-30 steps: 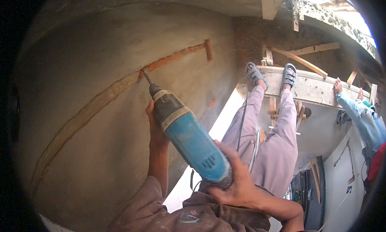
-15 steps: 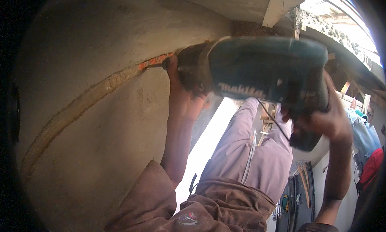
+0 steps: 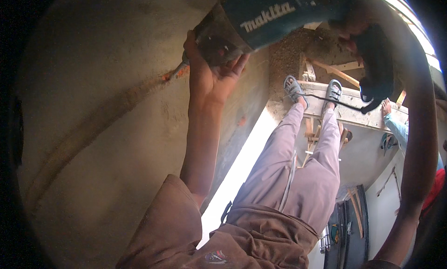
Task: The person uses a rotary hammer drill to chase a horizontal groove into a concrete wall, following a pre-marked line. The person stands on a wooden plank while operating the tool, and another worker is visible nearby.
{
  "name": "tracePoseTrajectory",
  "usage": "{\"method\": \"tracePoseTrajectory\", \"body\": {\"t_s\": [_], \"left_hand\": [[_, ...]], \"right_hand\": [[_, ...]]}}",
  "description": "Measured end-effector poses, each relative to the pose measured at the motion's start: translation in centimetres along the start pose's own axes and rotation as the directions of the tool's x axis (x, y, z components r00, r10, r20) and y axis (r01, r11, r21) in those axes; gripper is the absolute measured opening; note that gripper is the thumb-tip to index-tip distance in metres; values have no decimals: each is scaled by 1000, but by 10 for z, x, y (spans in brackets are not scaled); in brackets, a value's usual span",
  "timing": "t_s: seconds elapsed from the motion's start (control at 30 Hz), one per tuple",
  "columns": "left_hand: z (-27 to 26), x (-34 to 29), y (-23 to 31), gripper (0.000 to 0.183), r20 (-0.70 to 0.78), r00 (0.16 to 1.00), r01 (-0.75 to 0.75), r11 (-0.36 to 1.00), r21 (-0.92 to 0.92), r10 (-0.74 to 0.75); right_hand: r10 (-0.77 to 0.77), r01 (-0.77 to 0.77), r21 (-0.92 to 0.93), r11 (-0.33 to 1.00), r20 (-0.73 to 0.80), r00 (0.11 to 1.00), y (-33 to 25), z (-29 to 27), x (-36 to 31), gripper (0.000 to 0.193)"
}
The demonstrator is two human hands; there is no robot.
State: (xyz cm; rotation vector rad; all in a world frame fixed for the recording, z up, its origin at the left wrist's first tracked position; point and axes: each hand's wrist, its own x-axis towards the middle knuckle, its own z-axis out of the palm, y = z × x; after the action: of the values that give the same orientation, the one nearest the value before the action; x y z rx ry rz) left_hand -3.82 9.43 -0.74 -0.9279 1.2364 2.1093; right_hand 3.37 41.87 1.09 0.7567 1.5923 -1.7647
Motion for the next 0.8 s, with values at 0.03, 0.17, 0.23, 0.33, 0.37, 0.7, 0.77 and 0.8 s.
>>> {"method": "tracePoseTrajectory", "body": {"t_s": [0.03,0.17,0.23,0.33,0.37,0.7,0.77,0.8], "left_hand": [[0,-10,-2,90,51,998,-51,998,48,48],[-26,-45,-6,73,-41,999,9,1000,-22,-10],[-64,-51,-23,65,120,987,107,994,-14,-104],[-100,-48,-52,57,356,894,322,943,-84,-274],[-115,-48,-64,57,315,901,337,939,-72,-299],[-119,-97,-77,60,-103,972,217,976,36,-212],[-116,-99,-63,61,-87,977,196,981,-6,-196],[-115,-100,-56,61,-79,979,189,982,-26,-190]], "right_hand": [[21,-21,-55,998,7,1000,-4,6,0,45],[-130,136,-172,976,47,990,34,62,-66,68],[-180,180,-67,981,4,984,87,97,-118,82],[-339,335,-152,930,3,941,105,171,-156,96],[-287,287,13,958,-8,958,115,185,-159,95],[-201,217,198,956,-95,975,151,193,-181,86],[-282,289,126,949,-72,957,147,195,-179,89],[-287,293,160,943,-59,956,144,199,-178,91]]}}
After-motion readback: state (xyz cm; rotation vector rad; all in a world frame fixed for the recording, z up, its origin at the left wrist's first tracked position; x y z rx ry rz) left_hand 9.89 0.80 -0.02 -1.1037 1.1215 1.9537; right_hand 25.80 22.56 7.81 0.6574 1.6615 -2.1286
